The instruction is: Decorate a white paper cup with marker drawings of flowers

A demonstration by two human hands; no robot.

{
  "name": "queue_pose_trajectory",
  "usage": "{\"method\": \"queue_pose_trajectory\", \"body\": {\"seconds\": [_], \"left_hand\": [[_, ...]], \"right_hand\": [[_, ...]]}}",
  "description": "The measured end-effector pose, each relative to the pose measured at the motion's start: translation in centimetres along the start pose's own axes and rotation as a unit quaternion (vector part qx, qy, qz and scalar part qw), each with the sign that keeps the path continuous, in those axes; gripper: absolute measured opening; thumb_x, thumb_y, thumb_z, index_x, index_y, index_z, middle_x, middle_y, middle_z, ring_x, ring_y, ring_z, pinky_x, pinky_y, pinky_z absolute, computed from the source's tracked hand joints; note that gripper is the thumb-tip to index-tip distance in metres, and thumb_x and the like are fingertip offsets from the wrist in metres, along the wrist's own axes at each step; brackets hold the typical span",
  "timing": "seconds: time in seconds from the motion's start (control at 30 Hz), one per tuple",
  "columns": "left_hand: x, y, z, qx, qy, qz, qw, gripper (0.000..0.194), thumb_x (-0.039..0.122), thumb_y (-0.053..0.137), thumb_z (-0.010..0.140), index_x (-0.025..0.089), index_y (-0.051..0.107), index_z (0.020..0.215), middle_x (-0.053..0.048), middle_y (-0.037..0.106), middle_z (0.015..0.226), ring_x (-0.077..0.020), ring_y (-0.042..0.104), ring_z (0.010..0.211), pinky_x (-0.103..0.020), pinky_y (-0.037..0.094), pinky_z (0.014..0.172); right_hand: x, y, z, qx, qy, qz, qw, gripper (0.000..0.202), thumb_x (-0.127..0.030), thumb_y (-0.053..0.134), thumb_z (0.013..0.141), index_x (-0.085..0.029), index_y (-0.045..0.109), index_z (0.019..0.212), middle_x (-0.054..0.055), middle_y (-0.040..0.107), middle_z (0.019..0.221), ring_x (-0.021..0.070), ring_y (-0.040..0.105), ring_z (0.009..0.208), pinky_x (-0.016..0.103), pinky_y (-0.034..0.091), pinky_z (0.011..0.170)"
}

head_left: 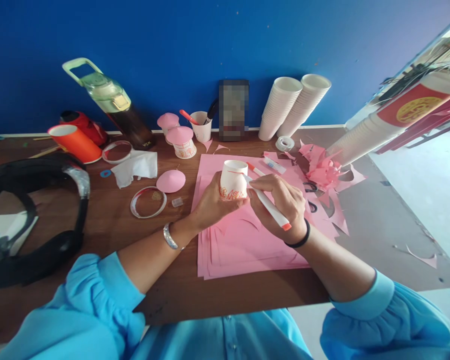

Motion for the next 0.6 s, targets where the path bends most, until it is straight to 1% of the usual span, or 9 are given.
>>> {"method": "queue_pose_trajectory", "body": {"seconds": [0.1, 0.23, 0.37, 0.53, 0.6], "left_hand": [[-0.11, -0.06, 0.04, -0.012, 0.0, -0.002, 1.0, 0.064, 0.049, 0.089, 0.075, 0.019, 0.052, 0.117, -0.009, 0.066, 0.11, -0.0241, 0.066, 0.1, -0.041, 0.058, 0.085], [-0.69, -0.38, 0.04, -0.011, -0.013, 0.006, 1.0, 0.076, 0.053, 0.093, 0.071, 0.018, 0.052, 0.125, -0.012, 0.066, 0.119, -0.0274, 0.065, 0.11, -0.043, 0.057, 0.091], [-0.93, -0.39, 0.07, -0.015, -0.026, -0.005, 1.0, 0.079, 0.055, 0.094, 0.069, 0.018, 0.052, 0.126, -0.013, 0.067, 0.121, -0.0283, 0.067, 0.11, -0.042, 0.058, 0.09], [-0.62, -0.1, 0.09, -0.029, -0.018, -0.031, 0.999, 0.077, 0.055, 0.095, 0.069, 0.019, 0.054, 0.124, -0.013, 0.07, 0.122, -0.0285, 0.069, 0.111, -0.044, 0.058, 0.093], [-0.66, -0.14, 0.04, -0.027, -0.025, -0.031, 0.999, 0.078, 0.057, 0.094, 0.069, 0.019, 0.054, 0.125, -0.013, 0.069, 0.123, -0.0295, 0.069, 0.113, -0.045, 0.058, 0.095]], "right_hand": [[0.17, -0.07, 0.0, 0.002, 0.008, -0.001, 1.0, 0.016, -0.013, 0.065, 0.099, -0.024, 0.063, 0.11, 0.0, 0.075, 0.086, 0.0164, 0.075, 0.074, 0.029, 0.061, 0.066], [0.3, -0.18, -0.06, 0.007, 0.003, 0.002, 1.0, 0.016, -0.012, 0.064, 0.1, -0.024, 0.062, 0.11, 0.0, 0.075, 0.086, 0.0174, 0.077, 0.076, 0.03, 0.062, 0.067], [0.5, -0.24, -0.13, 0.007, 0.006, 0.002, 1.0, 0.015, -0.012, 0.063, 0.1, -0.024, 0.062, 0.11, 0.0, 0.075, 0.085, 0.0173, 0.077, 0.076, 0.029, 0.062, 0.066], [0.59, -0.33, -0.08, 0.002, 0.01, 0.003, 1.0, 0.015, -0.012, 0.063, 0.1, -0.024, 0.062, 0.109, 0.0, 0.075, 0.087, 0.017, 0.077, 0.076, 0.029, 0.062, 0.065], [0.61, -0.38, -0.06, 0.003, 0.01, 0.002, 1.0, 0.015, -0.012, 0.063, 0.1, -0.024, 0.062, 0.108, 0.0, 0.075, 0.085, 0.0167, 0.076, 0.075, 0.029, 0.061, 0.064]]}}
Point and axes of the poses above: each hand's wrist, its own z-axis towards the middle knuckle, its own y-axis out of the palm, x = y × z, the point moved 5 cm from there along z, towards the middle knuckle
